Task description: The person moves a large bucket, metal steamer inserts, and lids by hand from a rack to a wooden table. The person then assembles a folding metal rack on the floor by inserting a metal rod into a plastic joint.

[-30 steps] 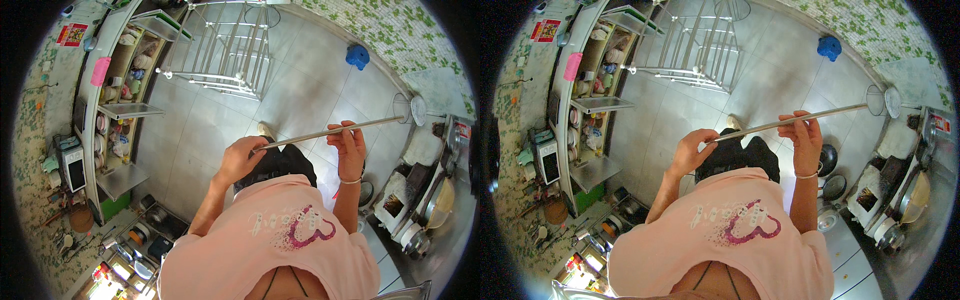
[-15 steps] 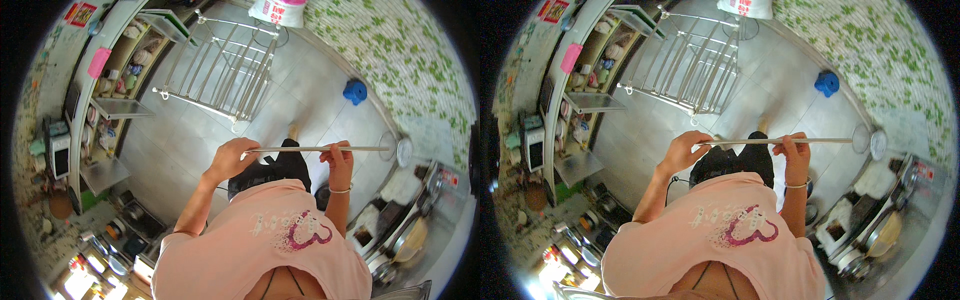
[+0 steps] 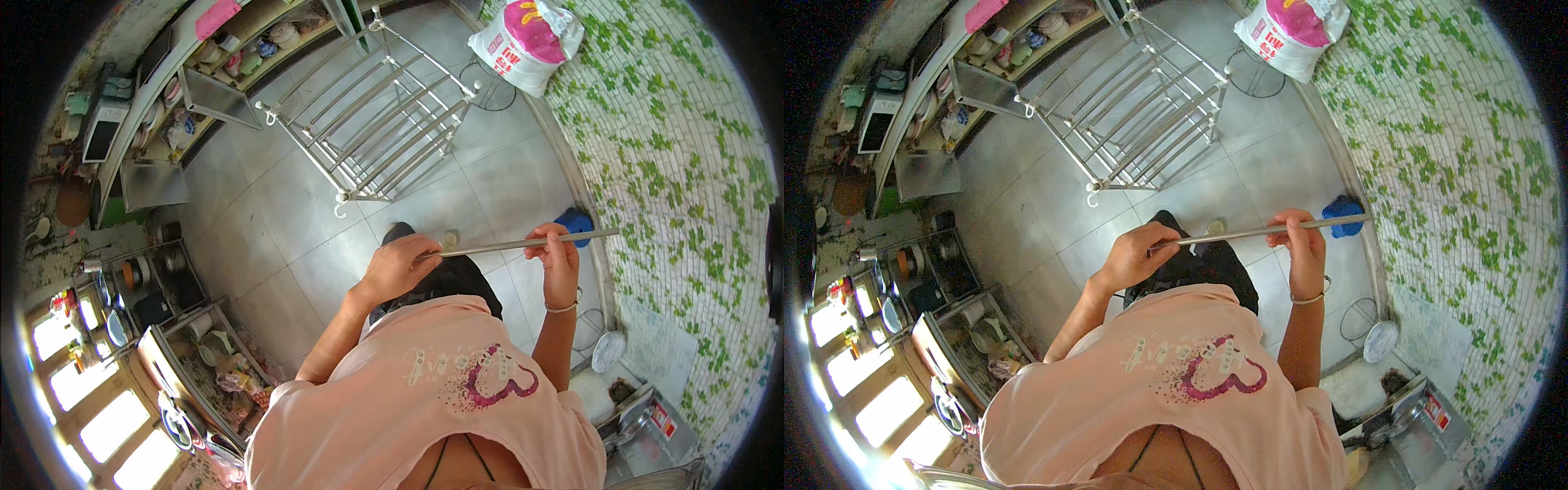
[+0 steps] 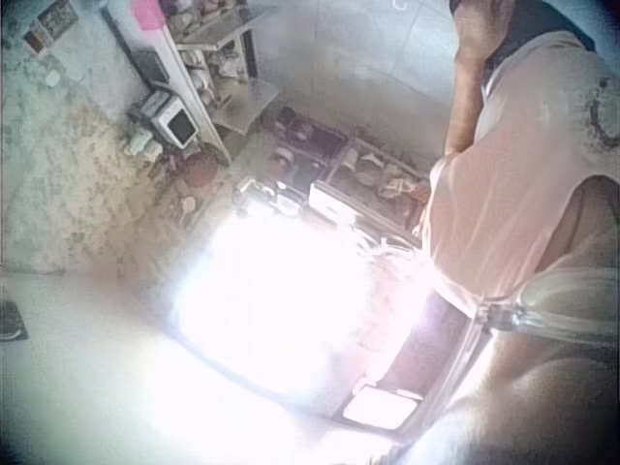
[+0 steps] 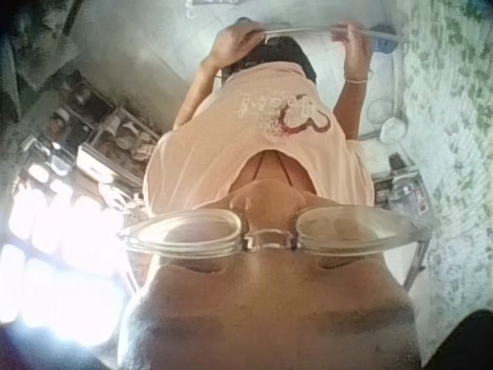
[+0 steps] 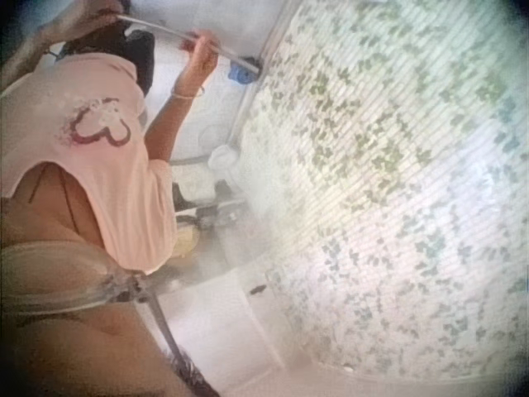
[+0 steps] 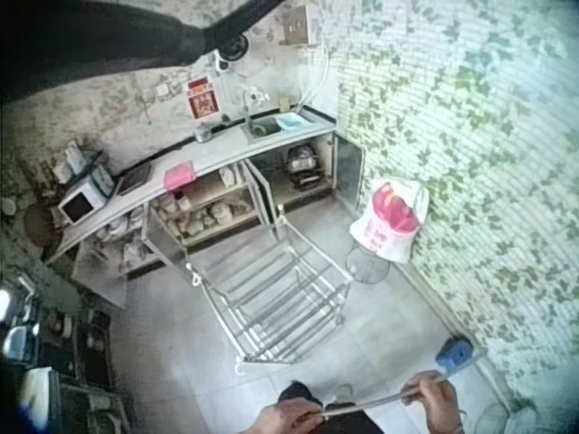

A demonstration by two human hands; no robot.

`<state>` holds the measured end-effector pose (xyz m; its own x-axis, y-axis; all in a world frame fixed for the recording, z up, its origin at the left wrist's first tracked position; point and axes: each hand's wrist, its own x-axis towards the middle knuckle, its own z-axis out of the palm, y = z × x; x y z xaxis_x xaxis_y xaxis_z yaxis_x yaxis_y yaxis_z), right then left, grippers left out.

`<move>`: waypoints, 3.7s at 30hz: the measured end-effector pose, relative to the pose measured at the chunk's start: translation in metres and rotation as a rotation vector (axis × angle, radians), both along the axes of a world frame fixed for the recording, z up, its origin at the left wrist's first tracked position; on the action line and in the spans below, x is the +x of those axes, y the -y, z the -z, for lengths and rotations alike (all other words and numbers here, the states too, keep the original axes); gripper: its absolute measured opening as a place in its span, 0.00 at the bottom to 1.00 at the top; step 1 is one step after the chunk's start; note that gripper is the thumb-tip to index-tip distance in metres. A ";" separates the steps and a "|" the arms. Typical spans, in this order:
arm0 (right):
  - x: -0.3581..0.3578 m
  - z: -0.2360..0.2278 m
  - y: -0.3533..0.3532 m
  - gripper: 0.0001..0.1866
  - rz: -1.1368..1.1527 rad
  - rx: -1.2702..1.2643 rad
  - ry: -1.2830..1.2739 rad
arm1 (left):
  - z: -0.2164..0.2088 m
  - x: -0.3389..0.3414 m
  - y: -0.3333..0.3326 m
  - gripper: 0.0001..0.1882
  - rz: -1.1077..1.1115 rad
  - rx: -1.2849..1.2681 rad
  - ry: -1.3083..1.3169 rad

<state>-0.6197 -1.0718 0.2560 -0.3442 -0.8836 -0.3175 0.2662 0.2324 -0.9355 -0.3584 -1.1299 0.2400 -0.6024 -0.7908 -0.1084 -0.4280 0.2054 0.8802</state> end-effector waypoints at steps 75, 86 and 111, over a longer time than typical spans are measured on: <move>-0.021 0.884 0.610 0.12 -1.482 0.541 -0.410 | 0.910 -0.001 0.408 0.22 -1.520 0.906 -0.067; 0.018 0.948 0.592 0.11 -1.350 0.639 0.155 | 0.920 -0.035 0.452 0.22 -1.597 0.795 -0.031; 0.086 0.957 0.555 0.08 -1.061 0.515 0.272 | 0.915 -0.045 0.450 0.15 -1.479 0.776 -0.587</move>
